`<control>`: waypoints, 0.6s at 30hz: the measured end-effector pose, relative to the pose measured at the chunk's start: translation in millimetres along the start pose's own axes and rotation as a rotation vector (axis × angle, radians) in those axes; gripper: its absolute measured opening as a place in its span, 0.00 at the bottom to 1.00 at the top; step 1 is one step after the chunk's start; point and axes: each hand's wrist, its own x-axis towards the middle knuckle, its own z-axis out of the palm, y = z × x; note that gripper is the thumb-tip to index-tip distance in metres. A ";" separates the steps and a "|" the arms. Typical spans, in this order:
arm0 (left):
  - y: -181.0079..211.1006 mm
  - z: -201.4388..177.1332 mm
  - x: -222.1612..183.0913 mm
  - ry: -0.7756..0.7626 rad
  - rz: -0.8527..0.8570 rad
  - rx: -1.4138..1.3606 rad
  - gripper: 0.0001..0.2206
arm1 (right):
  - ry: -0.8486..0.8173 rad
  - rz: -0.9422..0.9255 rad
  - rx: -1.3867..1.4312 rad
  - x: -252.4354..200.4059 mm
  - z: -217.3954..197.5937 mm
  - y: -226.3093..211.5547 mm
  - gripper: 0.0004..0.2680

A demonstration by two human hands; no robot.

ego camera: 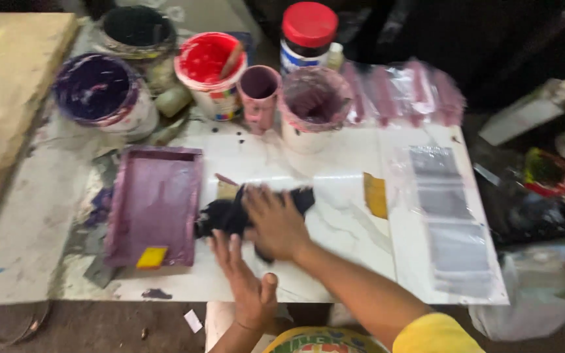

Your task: Preparing a workbench for screen printing by wiping the surface, laying down a protective plastic sheet, and positioning the printing frame.

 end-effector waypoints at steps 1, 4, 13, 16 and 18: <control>0.4 -0.5 -2.9 -0.013 0.005 -0.021 0.38 | -0.003 0.023 -0.010 -25.0 -23.7 -7.2 0.27; 0.7 -0.4 -5.0 -0.053 -0.066 -0.032 0.39 | -0.419 -0.018 0.163 -94.8 -66.1 -16.8 0.28; -6.5 12.5 -1.6 -0.627 -0.195 0.398 0.39 | -0.254 0.373 -0.063 -160.8 -34.7 73.7 0.30; -5.8 16.4 -0.2 -0.627 -0.181 0.409 0.37 | -0.128 0.442 -0.061 -111.6 -37.1 105.9 0.30; -4.0 14.7 0.2 -0.594 -0.182 0.389 0.39 | -0.177 0.520 -0.016 -72.5 -38.2 122.7 0.31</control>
